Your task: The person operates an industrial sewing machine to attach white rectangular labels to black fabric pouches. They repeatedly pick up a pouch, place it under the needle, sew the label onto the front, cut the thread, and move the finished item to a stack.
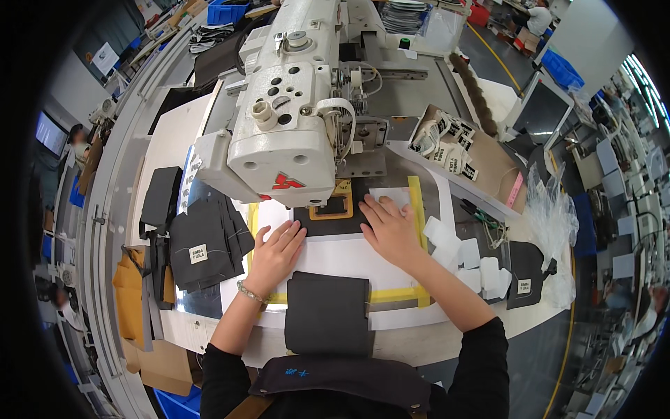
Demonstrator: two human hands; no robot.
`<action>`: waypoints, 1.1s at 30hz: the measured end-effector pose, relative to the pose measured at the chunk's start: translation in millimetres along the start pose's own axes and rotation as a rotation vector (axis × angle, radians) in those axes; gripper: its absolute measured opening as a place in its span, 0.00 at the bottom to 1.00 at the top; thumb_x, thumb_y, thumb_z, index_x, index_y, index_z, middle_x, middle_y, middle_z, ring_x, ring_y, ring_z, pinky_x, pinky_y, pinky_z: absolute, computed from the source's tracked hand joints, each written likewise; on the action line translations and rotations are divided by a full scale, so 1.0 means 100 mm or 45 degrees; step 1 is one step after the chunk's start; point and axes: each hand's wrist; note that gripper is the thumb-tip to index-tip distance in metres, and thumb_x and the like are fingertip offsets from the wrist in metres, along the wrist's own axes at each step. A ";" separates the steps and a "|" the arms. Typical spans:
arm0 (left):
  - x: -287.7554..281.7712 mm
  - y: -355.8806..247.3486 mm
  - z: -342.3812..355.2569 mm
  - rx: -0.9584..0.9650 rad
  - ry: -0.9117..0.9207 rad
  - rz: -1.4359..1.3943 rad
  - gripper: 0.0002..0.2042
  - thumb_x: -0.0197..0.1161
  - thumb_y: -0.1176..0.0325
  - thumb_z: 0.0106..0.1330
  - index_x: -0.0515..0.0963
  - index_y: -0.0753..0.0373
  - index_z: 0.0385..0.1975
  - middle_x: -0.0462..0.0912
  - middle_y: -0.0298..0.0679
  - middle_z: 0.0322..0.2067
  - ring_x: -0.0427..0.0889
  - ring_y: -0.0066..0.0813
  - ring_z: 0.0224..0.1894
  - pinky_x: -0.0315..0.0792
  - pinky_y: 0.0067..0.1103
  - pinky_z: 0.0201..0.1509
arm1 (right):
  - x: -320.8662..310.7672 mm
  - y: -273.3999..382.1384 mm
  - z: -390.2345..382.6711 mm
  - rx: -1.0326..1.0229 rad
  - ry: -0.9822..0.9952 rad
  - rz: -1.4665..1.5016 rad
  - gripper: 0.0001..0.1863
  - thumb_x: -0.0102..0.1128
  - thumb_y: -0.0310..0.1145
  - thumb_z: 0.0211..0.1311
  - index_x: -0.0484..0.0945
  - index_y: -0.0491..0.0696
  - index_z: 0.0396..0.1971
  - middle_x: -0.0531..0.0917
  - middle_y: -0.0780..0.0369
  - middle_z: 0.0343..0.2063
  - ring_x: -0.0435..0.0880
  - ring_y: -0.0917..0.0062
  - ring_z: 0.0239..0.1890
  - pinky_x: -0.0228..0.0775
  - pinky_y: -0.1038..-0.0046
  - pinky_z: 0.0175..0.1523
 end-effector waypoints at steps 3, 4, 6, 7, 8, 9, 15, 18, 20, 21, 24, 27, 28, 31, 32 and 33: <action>0.00 -0.01 -0.01 -0.014 -0.029 -0.001 0.17 0.65 0.66 0.61 0.78 0.54 0.51 0.80 0.31 0.53 0.76 0.25 0.57 0.61 0.36 0.62 | -0.03 0.06 -0.09 -0.066 -0.054 -0.035 0.20 0.62 0.40 0.57 0.77 0.53 0.50 0.76 0.68 0.54 0.70 0.77 0.56 0.52 0.62 0.52; 0.00 -0.01 0.00 -0.016 -0.029 -0.012 0.16 0.65 0.66 0.61 0.78 0.54 0.50 0.80 0.31 0.53 0.76 0.25 0.58 0.61 0.37 0.62 | -0.04 0.07 -0.14 -0.089 -0.057 0.010 0.19 0.62 0.39 0.56 0.78 0.53 0.49 0.77 0.68 0.52 0.71 0.77 0.55 0.52 0.63 0.52; 0.00 -0.01 0.00 -0.021 -0.025 -0.034 0.16 0.65 0.66 0.61 0.79 0.54 0.50 0.80 0.31 0.53 0.76 0.25 0.58 0.60 0.37 0.62 | -0.05 0.05 -0.17 -0.107 -0.059 0.129 0.17 0.63 0.37 0.55 0.78 0.53 0.46 0.78 0.69 0.49 0.72 0.77 0.53 0.51 0.64 0.51; -0.01 -0.01 0.00 -0.032 -0.018 -0.051 0.15 0.65 0.66 0.61 0.79 0.54 0.49 0.80 0.31 0.53 0.76 0.25 0.58 0.60 0.38 0.62 | -0.06 0.04 -0.18 -0.102 -0.057 0.201 0.16 0.64 0.36 0.54 0.79 0.53 0.44 0.78 0.69 0.47 0.73 0.77 0.52 0.51 0.64 0.50; -0.03 -0.01 0.00 -0.043 -0.010 -0.068 0.15 0.65 0.66 0.61 0.79 0.54 0.48 0.80 0.31 0.53 0.76 0.25 0.58 0.59 0.38 0.62 | -0.07 0.03 -0.19 -0.096 -0.055 0.274 0.15 0.64 0.34 0.53 0.79 0.53 0.42 0.78 0.69 0.45 0.73 0.78 0.51 0.51 0.65 0.50; -0.03 -0.01 0.00 -0.055 -0.002 -0.085 0.14 0.65 0.66 0.61 0.79 0.54 0.47 0.80 0.31 0.53 0.76 0.25 0.58 0.59 0.38 0.62 | -0.10 0.02 -0.19 -0.075 -0.046 0.318 0.14 0.64 0.34 0.53 0.79 0.53 0.41 0.78 0.69 0.45 0.74 0.77 0.50 0.50 0.65 0.50; -0.02 -0.01 0.00 -0.082 -0.006 -0.133 0.11 0.65 0.66 0.61 0.79 0.55 0.43 0.80 0.32 0.52 0.76 0.26 0.58 0.59 0.39 0.62 | -0.14 0.01 -0.17 -0.049 -0.049 0.387 0.11 0.64 0.32 0.52 0.79 0.53 0.37 0.79 0.70 0.43 0.74 0.77 0.49 0.50 0.66 0.49; -0.04 -0.01 0.02 -0.059 -0.024 -0.099 0.10 0.65 0.66 0.61 0.79 0.55 0.42 0.80 0.33 0.52 0.76 0.25 0.58 0.60 0.38 0.61 | -0.12 0.00 -0.19 -0.098 -0.076 0.311 0.12 0.64 0.32 0.51 0.79 0.53 0.38 0.79 0.70 0.43 0.75 0.77 0.49 0.51 0.66 0.49; -0.04 -0.01 0.02 -0.039 -0.035 -0.083 0.10 0.65 0.67 0.61 0.79 0.55 0.41 0.81 0.33 0.51 0.76 0.25 0.57 0.60 0.37 0.60 | -0.10 0.01 -0.22 -0.154 -0.120 0.223 0.13 0.65 0.32 0.51 0.80 0.53 0.39 0.79 0.70 0.44 0.75 0.78 0.49 0.51 0.66 0.48; -0.04 0.00 0.01 -0.031 -0.041 -0.074 0.09 0.65 0.67 0.61 0.79 0.55 0.41 0.81 0.33 0.51 0.77 0.25 0.57 0.60 0.37 0.60 | -0.10 0.03 -0.24 -0.171 -0.124 0.178 0.14 0.65 0.32 0.51 0.80 0.53 0.40 0.79 0.70 0.44 0.75 0.78 0.50 0.52 0.65 0.48; -0.01 0.00 -0.04 0.026 -0.057 0.001 0.11 0.65 0.67 0.60 0.80 0.54 0.43 0.81 0.32 0.51 0.76 0.25 0.58 0.60 0.38 0.61 | -0.14 0.07 -0.30 -0.181 -0.120 0.106 0.15 0.65 0.33 0.50 0.80 0.52 0.41 0.79 0.70 0.45 0.75 0.79 0.51 0.52 0.65 0.47; -0.03 -0.01 -0.03 0.022 -0.058 0.017 0.11 0.65 0.67 0.60 0.80 0.54 0.43 0.81 0.31 0.51 0.77 0.24 0.57 0.60 0.37 0.61 | -0.17 0.08 -0.33 -0.091 -0.103 0.135 0.16 0.65 0.34 0.51 0.79 0.53 0.41 0.79 0.69 0.46 0.75 0.79 0.52 0.53 0.65 0.47; -0.02 -0.01 -0.03 0.018 -0.056 0.014 0.12 0.65 0.67 0.60 0.80 0.54 0.44 0.81 0.31 0.51 0.77 0.24 0.57 0.60 0.37 0.61 | -0.18 0.06 -0.31 -0.048 -0.111 0.132 0.16 0.65 0.35 0.51 0.79 0.53 0.42 0.79 0.69 0.47 0.75 0.79 0.52 0.53 0.65 0.47; -0.02 -0.01 -0.03 0.002 -0.051 -0.001 0.12 0.65 0.68 0.60 0.80 0.54 0.44 0.81 0.31 0.51 0.77 0.24 0.57 0.60 0.36 0.61 | -0.18 0.04 -0.30 0.019 -0.098 0.135 0.16 0.64 0.36 0.52 0.78 0.53 0.42 0.79 0.69 0.48 0.75 0.79 0.52 0.53 0.65 0.47; -0.03 -0.02 -0.03 -0.007 -0.049 -0.010 0.12 0.65 0.68 0.60 0.80 0.54 0.44 0.80 0.31 0.51 0.76 0.24 0.57 0.60 0.36 0.61 | -0.17 0.03 -0.30 0.030 -0.088 0.139 0.16 0.64 0.36 0.52 0.78 0.53 0.43 0.79 0.69 0.49 0.75 0.79 0.53 0.53 0.65 0.47; -0.03 -0.02 -0.02 -0.016 -0.046 -0.019 0.12 0.65 0.68 0.60 0.80 0.54 0.44 0.80 0.31 0.51 0.76 0.24 0.57 0.60 0.36 0.61 | -0.18 0.03 -0.30 0.011 -0.100 0.137 0.16 0.64 0.36 0.52 0.78 0.53 0.43 0.79 0.69 0.50 0.75 0.79 0.53 0.53 0.66 0.47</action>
Point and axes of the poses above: each hand's wrist, its own z-axis towards the middle knuckle, its own x-axis out of the palm, y = z × x
